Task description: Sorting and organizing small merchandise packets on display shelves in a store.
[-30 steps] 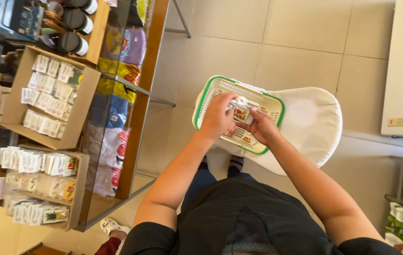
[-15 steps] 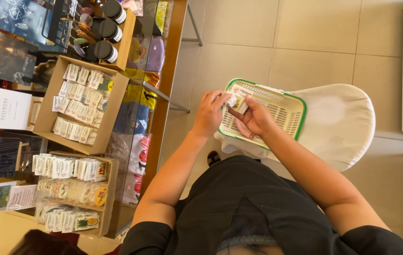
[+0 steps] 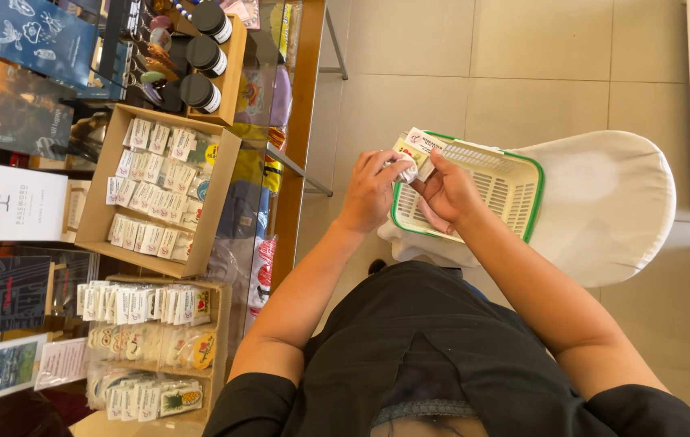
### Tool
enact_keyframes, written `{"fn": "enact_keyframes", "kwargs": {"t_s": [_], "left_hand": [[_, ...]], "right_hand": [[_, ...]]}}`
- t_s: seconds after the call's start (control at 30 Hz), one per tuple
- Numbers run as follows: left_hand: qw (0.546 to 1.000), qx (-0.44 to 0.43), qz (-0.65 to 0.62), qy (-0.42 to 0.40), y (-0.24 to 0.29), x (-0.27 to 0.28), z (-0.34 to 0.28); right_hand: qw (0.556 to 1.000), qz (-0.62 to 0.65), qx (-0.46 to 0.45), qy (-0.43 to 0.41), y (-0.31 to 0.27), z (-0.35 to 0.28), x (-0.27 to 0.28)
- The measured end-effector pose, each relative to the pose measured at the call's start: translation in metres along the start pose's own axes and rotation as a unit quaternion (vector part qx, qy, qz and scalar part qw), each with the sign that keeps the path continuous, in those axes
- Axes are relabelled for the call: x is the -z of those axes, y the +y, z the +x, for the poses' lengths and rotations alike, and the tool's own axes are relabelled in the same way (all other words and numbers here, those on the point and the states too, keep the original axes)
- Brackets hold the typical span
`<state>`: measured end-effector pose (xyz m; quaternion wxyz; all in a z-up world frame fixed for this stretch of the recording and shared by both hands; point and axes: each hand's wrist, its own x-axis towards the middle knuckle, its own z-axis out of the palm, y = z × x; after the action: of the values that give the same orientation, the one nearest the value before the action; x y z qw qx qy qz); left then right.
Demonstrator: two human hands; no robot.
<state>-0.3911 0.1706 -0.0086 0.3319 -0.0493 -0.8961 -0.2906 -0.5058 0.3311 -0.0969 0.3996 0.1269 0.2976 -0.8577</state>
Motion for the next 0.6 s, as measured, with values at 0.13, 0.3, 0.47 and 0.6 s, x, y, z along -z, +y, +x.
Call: {"fn": "enact_keyframes", "kwargs": {"t_s": [0.13,0.3,0.47,0.6], "left_hand": [[0.999,-0.035,0.019,0.013,0.011,-0.012,0.013],[0.997,-0.071,0.008,0.000,0.011,-0.043,0.013],[0.999,-0.035,-0.026,0.003,0.023,-0.053,0.035],[0.996,-0.086,-0.004,0.012,0.050,-0.083,0.053]], "right_hand": [[1.000,0.007,0.013,0.012,-0.007,-0.008,0.004],[0.999,-0.001,0.038,0.022,-0.018,0.001,0.054],[0.998,-0.015,0.062,0.017,-0.052,-0.045,0.034],[0.992,-0.104,0.073,0.015,-0.058,-0.050,0.059]]}}
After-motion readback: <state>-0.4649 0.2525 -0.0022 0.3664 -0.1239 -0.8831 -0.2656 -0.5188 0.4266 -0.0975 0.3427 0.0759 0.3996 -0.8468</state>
